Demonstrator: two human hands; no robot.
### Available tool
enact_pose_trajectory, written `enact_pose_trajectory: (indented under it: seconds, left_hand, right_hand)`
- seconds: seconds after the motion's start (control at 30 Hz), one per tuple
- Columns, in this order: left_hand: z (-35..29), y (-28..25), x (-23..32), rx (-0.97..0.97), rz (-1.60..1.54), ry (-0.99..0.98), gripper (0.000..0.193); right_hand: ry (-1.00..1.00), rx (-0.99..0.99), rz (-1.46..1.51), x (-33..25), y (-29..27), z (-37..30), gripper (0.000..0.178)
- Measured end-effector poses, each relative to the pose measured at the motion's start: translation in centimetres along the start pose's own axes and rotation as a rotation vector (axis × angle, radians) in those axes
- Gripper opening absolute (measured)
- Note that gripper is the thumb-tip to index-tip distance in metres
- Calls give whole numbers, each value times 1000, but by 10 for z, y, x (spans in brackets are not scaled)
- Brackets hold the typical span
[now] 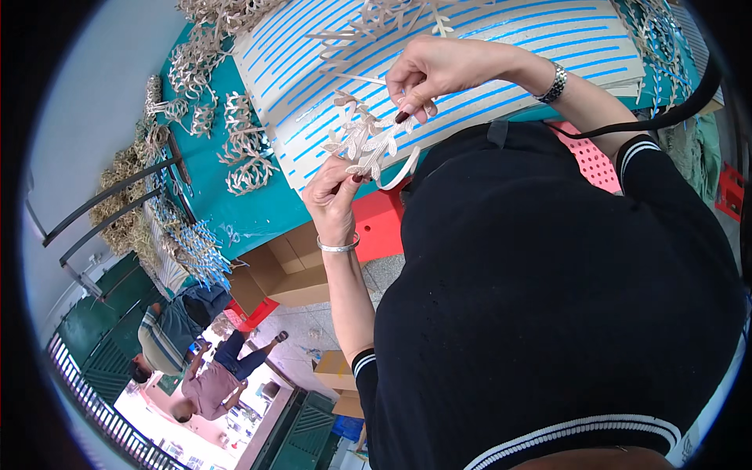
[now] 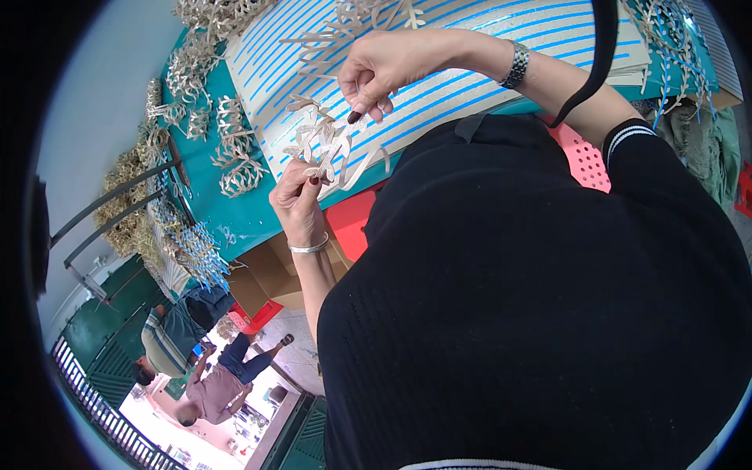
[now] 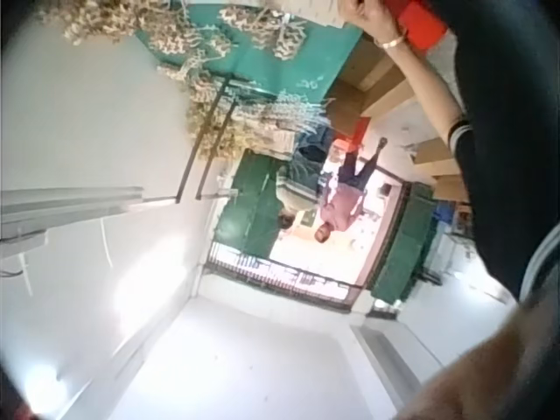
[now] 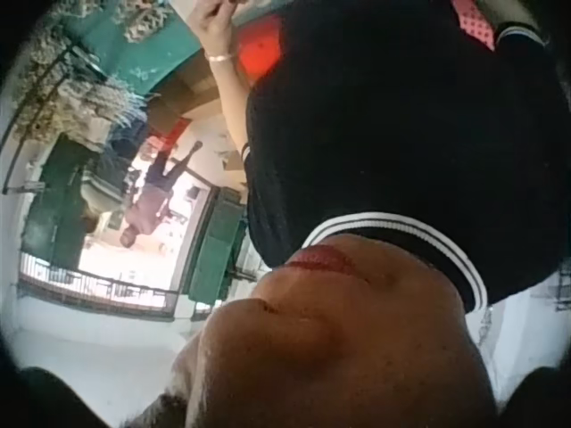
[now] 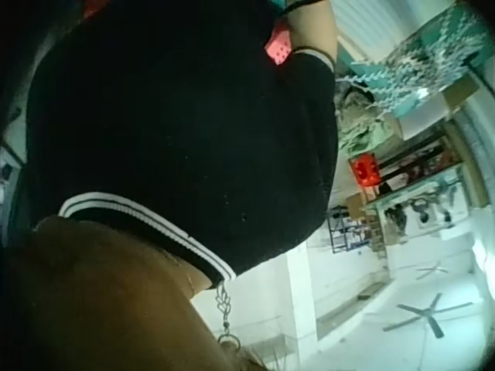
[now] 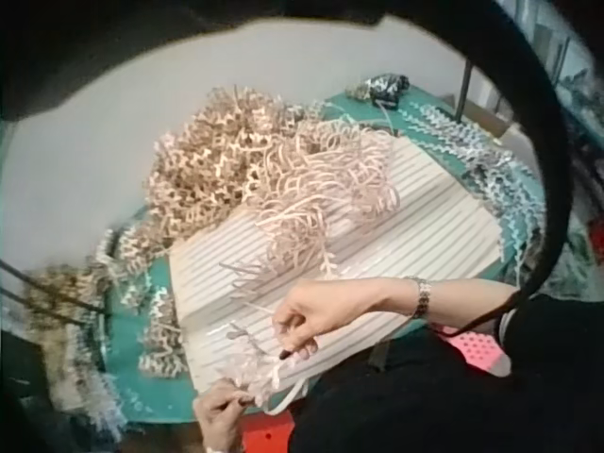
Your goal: The person peels cutout straps from backing sheets, wraps and attaches them into looped shapes by hand, and places finished components into a cardboard box.
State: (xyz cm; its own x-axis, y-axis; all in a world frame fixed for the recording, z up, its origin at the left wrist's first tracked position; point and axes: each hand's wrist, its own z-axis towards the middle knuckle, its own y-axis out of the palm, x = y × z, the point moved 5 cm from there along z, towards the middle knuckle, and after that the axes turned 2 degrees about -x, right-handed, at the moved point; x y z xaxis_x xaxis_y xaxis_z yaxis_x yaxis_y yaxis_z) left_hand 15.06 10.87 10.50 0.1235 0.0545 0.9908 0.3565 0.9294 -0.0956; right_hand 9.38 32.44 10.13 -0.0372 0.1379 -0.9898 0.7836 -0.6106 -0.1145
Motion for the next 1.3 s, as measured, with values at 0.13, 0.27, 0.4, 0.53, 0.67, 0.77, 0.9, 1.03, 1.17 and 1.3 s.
enact_pose_trajectory:
  seconds: [0.13,0.27,0.4,0.53,0.67,0.77,0.9,1.03,1.17,1.3]
  left_hand:
    - [1,-1,0,-13,-32,32,8]
    - [-5,-8,-15,79,-243,-29,10]
    - [-10,-14,-28,145,-464,-63,11]
    - [-5,-9,-29,185,-542,-54,8]
    - [-10,-12,-45,220,-711,-95,9]
    - [-5,-18,-51,148,-641,-119,12]
    - [3,-40,-29,208,-27,-194,24]
    - [0,-33,45,278,538,-73,30]
    - [5,16,57,34,405,-97,29]
    - [3,22,21,4,326,-264,30]
  right_hand:
    - [20,-27,83,7,5,4,17]
    - [82,7,247,13,13,9,16]
    - [128,13,390,18,22,14,21]
    - [194,32,560,18,29,17,21]
    - [178,-39,726,18,37,27,20]
    - [147,-58,689,10,38,28,18]
    - [-72,67,233,5,32,29,15]
    - [-142,317,-133,-13,31,18,11]
    - [-109,275,-174,-14,38,15,13]
    - [-136,315,-294,-11,45,11,12]
